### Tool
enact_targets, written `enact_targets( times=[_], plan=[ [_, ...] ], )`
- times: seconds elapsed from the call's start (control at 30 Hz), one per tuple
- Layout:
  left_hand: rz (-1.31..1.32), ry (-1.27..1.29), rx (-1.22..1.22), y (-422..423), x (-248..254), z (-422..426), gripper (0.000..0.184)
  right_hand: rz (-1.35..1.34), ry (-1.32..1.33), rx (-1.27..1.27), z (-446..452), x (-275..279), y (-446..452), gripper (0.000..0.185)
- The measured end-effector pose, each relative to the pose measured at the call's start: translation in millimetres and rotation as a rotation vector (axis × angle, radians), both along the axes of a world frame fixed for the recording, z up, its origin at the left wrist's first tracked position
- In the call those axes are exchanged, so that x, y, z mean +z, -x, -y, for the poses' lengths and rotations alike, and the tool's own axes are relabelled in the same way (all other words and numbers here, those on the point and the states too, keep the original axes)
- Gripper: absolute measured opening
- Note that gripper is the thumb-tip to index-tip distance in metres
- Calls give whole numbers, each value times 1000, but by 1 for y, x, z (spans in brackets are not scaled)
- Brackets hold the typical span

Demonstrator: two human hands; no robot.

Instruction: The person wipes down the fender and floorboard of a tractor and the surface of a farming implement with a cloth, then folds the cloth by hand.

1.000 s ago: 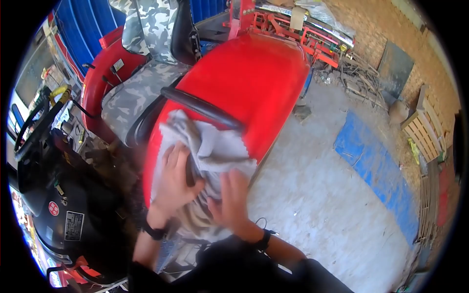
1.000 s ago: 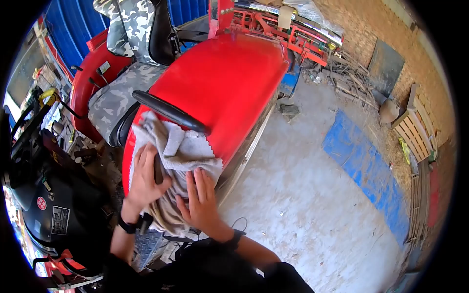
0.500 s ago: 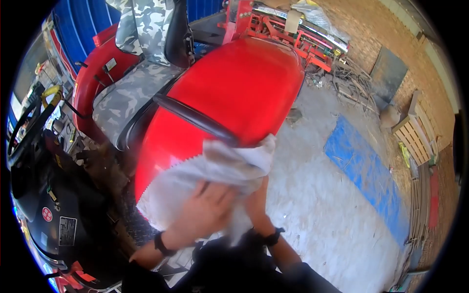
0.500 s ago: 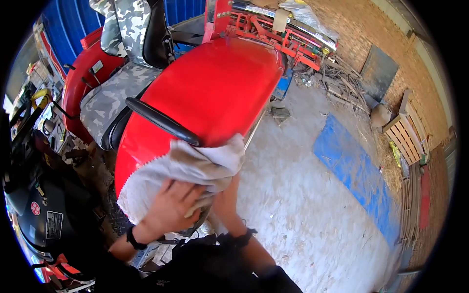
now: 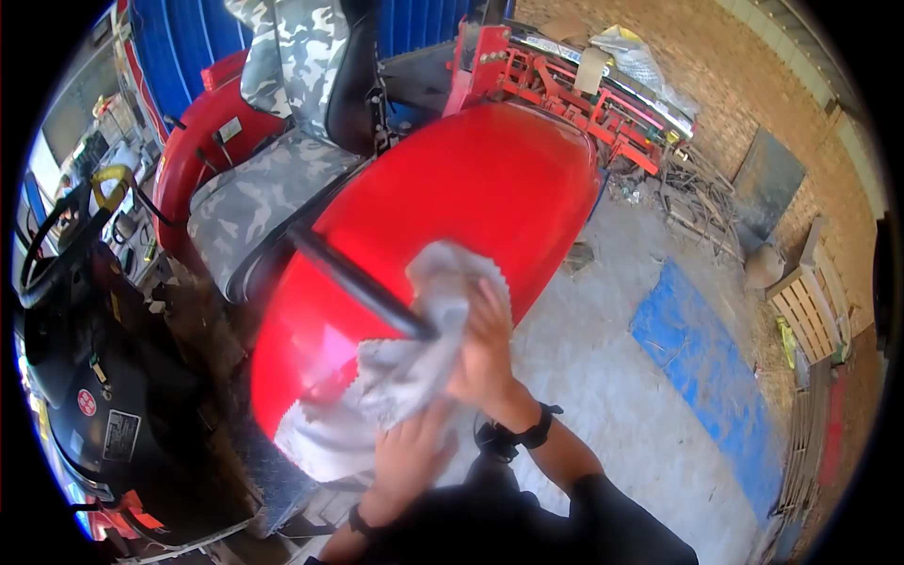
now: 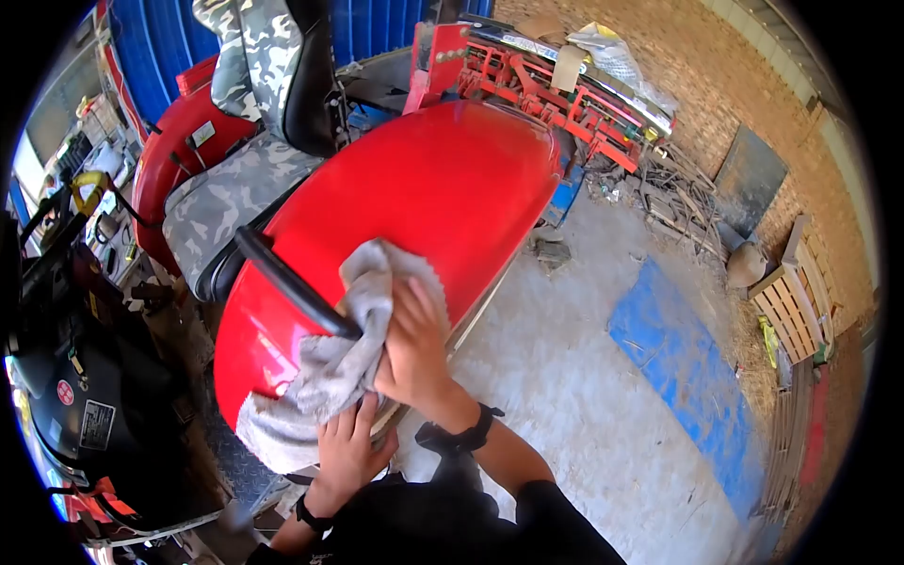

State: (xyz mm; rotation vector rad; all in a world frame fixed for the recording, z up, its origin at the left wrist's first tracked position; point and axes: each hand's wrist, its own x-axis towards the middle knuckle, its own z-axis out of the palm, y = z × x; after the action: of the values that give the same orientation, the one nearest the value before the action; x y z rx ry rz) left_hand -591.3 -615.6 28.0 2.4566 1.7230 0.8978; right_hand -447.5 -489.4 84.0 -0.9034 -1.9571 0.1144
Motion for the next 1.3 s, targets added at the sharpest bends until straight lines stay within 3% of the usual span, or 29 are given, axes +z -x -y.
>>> enact_targets(
  times=[0.03, 0.1, 0.23, 0.3, 0.6, 0.7, 0.73, 0.77, 0.87, 0.9, 0.93, 1.27, 1.3],
  plan=[
    [30, 76, 68, -7, -2, -3, 60, 27, -29, 16, -2, -5, -4, 46],
    [60, -27, 49, -20, -5, -15, 53, 26, -26, 21, -6, -7, -17, 49],
    [-1, -92, 48, -51, -2, -30, 63, 13, -69, 66, -25, -10, -58, 55],
    [96, 91, 74, -68, -1, -37, 63, 3, 18, 74, -42, -12, -80, 58],
    [-165, 46, 63, -169, 54, -119, 69, -3, 144, 44, -135, -18, -185, 63],
    [-197, 52, 63, -208, 57, -148, 67, -178, 86, -38, -171, -25, -212, 62],
    [-220, 15, 59, -217, 49, -158, 67, -11, 39, -41, -190, -30, -228, 56],
    [-217, 9, 70, -229, 49, -165, 67, -8, 32, -30, -205, -31, -240, 56],
    [-169, -29, 75, -266, 61, -196, 71, -68, -37, -43, -232, -38, -268, 50],
    [-157, -39, 92, -273, 61, -202, 71, -166, 71, -63, -240, -45, -278, 47],
    [-165, -55, 88, -279, 61, -207, 70, -262, 180, -82, -247, -49, -287, 45],
    [-62, -67, 15, -261, 48, -191, 50, -238, 326, -153, -212, -41, -288, 42],
    [-50, -71, 18, -255, 48, -184, 50, -334, 309, -86, -211, -44, -281, 42]
  ],
)
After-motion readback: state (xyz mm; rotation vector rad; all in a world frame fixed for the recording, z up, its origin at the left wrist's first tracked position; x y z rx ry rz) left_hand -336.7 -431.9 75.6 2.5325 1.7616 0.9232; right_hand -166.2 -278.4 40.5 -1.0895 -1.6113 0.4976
